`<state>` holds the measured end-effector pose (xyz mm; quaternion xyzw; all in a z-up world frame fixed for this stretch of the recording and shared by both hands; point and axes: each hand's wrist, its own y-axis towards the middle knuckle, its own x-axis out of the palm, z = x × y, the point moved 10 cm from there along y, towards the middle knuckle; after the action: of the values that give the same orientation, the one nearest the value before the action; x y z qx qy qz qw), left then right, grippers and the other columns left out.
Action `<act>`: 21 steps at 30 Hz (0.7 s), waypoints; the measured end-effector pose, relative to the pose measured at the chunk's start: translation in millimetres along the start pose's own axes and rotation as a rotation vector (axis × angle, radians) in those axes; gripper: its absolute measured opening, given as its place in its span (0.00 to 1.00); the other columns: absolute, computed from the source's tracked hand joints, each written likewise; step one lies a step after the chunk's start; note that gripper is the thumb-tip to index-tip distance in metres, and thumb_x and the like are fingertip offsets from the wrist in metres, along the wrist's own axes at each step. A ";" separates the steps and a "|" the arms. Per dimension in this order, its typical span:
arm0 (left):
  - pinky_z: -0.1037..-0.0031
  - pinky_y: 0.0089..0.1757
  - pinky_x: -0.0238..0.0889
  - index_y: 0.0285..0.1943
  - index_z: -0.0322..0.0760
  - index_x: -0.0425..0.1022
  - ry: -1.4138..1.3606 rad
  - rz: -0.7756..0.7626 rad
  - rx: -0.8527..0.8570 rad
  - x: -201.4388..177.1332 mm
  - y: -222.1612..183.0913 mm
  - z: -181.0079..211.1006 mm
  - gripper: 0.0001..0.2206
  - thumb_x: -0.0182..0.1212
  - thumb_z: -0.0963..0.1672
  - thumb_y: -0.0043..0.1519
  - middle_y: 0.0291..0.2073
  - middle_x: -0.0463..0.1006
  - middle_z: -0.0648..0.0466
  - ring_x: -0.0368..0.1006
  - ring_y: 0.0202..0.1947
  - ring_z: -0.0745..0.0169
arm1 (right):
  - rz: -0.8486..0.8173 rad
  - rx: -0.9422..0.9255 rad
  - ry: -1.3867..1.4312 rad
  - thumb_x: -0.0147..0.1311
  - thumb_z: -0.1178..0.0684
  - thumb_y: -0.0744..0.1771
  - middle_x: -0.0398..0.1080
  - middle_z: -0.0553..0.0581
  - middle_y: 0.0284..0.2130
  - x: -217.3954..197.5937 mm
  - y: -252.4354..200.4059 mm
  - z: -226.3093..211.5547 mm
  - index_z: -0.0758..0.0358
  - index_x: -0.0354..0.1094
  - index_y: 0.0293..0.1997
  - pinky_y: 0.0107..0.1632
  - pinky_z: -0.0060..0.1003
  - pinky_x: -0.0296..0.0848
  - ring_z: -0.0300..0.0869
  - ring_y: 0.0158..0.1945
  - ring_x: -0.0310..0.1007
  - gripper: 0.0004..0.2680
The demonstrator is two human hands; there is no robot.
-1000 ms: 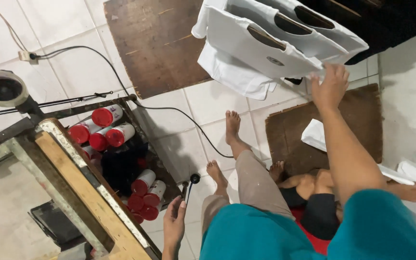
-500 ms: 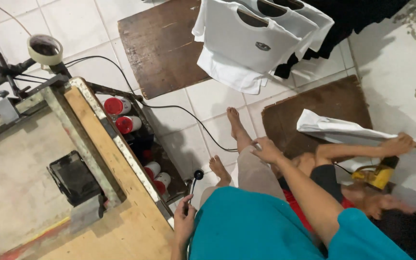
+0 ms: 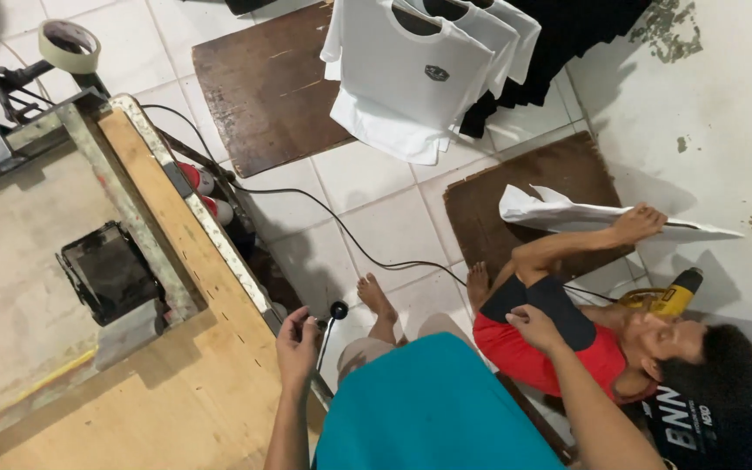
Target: Screen printing a black logo onto white t-shirts using a manual screen press and a squeegee.
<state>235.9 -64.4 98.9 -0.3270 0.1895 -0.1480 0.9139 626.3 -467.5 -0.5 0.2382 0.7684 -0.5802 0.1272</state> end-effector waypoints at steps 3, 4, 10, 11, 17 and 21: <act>0.71 0.42 0.68 0.60 0.35 0.76 0.082 0.015 0.114 -14.3 -35.1 17.5 0.17 0.55 0.46 0.64 0.43 0.80 0.50 0.72 0.41 0.62 | 0.013 -0.028 0.040 0.51 0.44 0.69 0.70 0.61 0.61 13.5 -28.1 -4.4 0.63 0.67 0.63 0.63 0.43 0.66 0.49 0.64 0.69 0.18; 0.71 0.42 0.68 0.60 0.35 0.76 0.081 0.012 0.115 -20.0 -44.1 9.1 0.17 0.55 0.46 0.64 0.43 0.80 0.50 0.72 0.41 0.62 | 0.016 -0.027 0.041 0.51 0.44 0.69 0.70 0.61 0.61 24.7 -35.0 4.6 0.63 0.67 0.63 0.63 0.43 0.66 0.49 0.64 0.69 0.18; 0.74 0.54 0.66 0.55 0.34 0.78 -0.072 0.118 0.218 -81.2 -79.6 -56.8 0.13 0.59 0.44 0.64 0.49 0.81 0.49 0.74 0.51 0.63 | -0.038 -0.211 -0.038 0.55 0.46 0.67 0.74 0.61 0.56 111.4 -42.4 54.5 0.64 0.71 0.58 0.62 0.42 0.68 0.49 0.60 0.73 0.16; 0.74 0.49 0.69 0.57 0.33 0.76 -0.171 0.148 0.213 -99.5 -91.4 -59.7 0.13 0.58 0.43 0.66 0.44 0.77 0.50 0.73 0.46 0.64 | -0.024 -0.246 -0.016 0.56 0.47 0.67 0.74 0.66 0.54 122.7 -54.4 61.2 0.65 0.71 0.59 0.61 0.48 0.69 0.55 0.59 0.73 0.17; 0.81 0.41 0.75 0.59 0.38 0.71 -0.502 0.474 0.163 -272.6 -55.6 -118.2 0.14 0.62 0.45 0.67 0.41 0.75 0.57 0.76 0.39 0.69 | -0.015 -0.298 0.180 0.57 0.55 0.66 0.78 0.73 0.40 166.2 -140.2 12.8 0.69 0.73 0.55 0.53 0.51 0.74 0.56 0.47 0.79 0.13; 0.91 0.27 0.65 0.53 0.46 0.71 -0.573 0.679 0.197 -413.0 45.3 -177.0 0.10 0.63 0.44 0.64 0.35 0.69 0.64 0.69 0.30 0.77 | 0.065 -0.469 0.157 0.46 0.43 0.71 0.73 0.63 0.14 181.4 -177.0 -112.8 0.67 0.79 0.44 0.46 0.44 0.76 0.49 0.35 0.82 0.16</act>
<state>-201.2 36.3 45.9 -0.1856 0.0103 0.2390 0.9531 389.5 -358.2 94.2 0.2707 0.8816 -0.3612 0.1376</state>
